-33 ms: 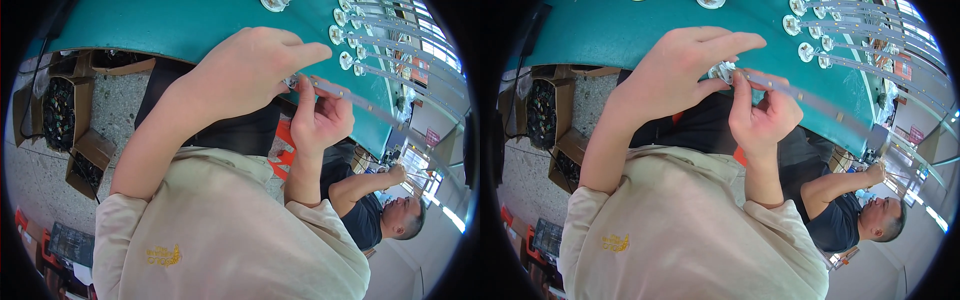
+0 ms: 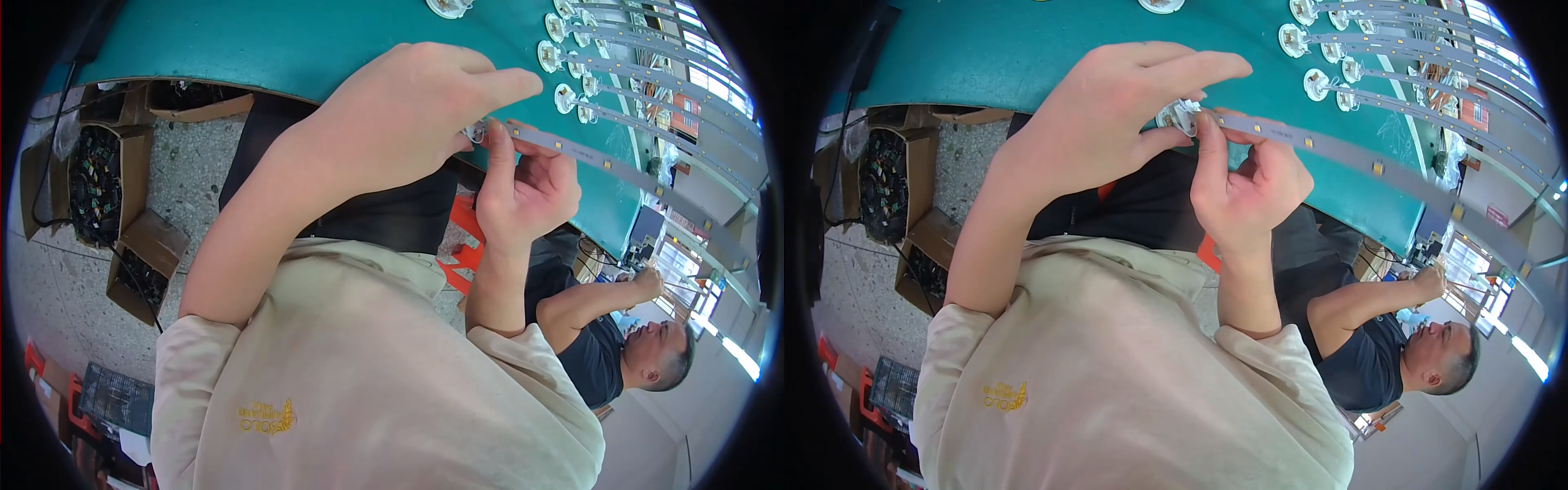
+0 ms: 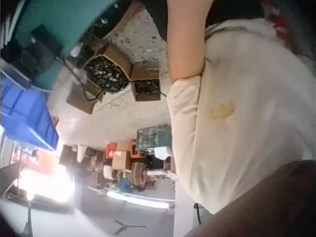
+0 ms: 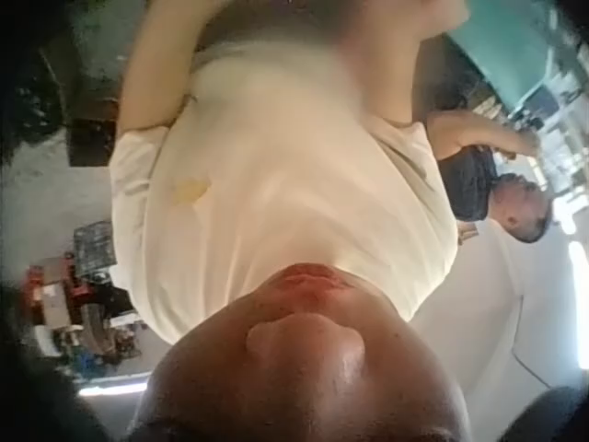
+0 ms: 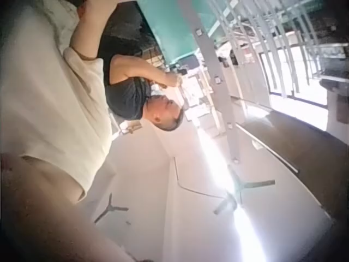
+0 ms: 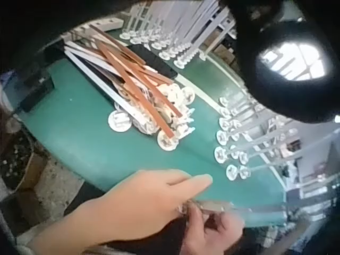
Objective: Assembling circular LED components onto a long metal strip at a production workstation.
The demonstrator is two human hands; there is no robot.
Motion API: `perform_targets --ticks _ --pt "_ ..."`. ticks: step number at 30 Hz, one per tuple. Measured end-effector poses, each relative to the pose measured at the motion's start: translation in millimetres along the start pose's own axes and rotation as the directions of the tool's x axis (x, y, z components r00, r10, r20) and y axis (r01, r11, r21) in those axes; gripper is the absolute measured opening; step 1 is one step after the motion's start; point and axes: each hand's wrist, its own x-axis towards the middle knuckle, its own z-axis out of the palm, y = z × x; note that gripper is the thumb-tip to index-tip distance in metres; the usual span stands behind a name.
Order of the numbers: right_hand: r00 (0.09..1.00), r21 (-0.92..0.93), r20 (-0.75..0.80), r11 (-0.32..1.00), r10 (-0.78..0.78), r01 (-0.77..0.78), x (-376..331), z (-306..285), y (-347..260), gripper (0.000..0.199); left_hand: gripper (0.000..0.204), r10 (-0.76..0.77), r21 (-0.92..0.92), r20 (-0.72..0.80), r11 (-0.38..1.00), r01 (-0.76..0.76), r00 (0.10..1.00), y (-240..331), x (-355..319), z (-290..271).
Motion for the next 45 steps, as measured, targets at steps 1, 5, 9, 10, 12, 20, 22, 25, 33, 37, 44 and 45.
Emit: perform_targets --ticks 1,5,9,10,12,20,22,25,33,37,44,45 --pt "0.999 0.044 -0.045 0.999 -0.011 0.013 4 4 1 0.014 0.062 -0.01 0.003 0.018 1.0 0.01 1.0 0 1 -1" --pt "0.999 -0.032 0.036 0.999 -0.011 0.012 3 -4 0 0.015 0.063 -0.017 -0.014 0.018 1.0 0.017 1.0 -1 1 -1" --pt "0.999 0.011 0.003 0.999 -0.04 0.04 2 3 2 0.015 0.063 -0.039 -0.014 0.028 0.999 0.039 0.999 -3 1 -1" --pt "0.998 -0.015 0.008 0.998 -0.057 0.057 3 4 -1 0.015 0.063 -0.013 -0.018 0.019 1.0 0.014 1.0 -5 1 1" --pt "0.997 -0.041 0.026 0.996 -0.079 0.08 2 3 -1 0.016 0.062 0.004 -0.024 -0.002 1.0 -0.004 1.0 -5 -1 2" --pt "0.999 0.02 -0.026 0.999 -0.034 0.034 1 7 4 0.015 0.058 -0.03 -0.029 0.045 0.999 0.032 0.999 -3 1 -2" --pt "0.999 0.006 -0.03 0.999 -0.039 0.039 -3 6 6 0.015 0.047 0.022 -0.035 -0.025 0.999 -0.022 0.999 -5 1 3" --pt "0.998 0.004 -0.041 0.999 -0.04 0.04 -2 9 5 0.016 0.036 0.046 -0.037 -0.059 0.998 -0.049 0.997 -7 0 4" --pt "0.998 -0.007 -0.012 0.998 -0.057 0.057 1 5 5 0.017 0.031 0.025 0.017 -0.013 1.0 -0.025 1.0 -6 1 3" --pt "1.0 0.008 -0.007 1.0 -0.02 0.02 1 8 3 0.015 0.049 -0.02 0.055 0.053 0.998 0.017 0.998 -3 -1 0" --pt "1.0 0.047 -0.007 0.999 0.001 0.0 3 7 4 0.013 0.048 0.121 -0.035 -0.024 0.992 -0.122 0.992 -14 2 -10" --pt "1.0 0.054 -0.024 0.998 -0.01 0.011 3 6 5 0.013 0.048 0.138 -0.022 -0.02 0.99 -0.138 0.99 -15 2 -13"
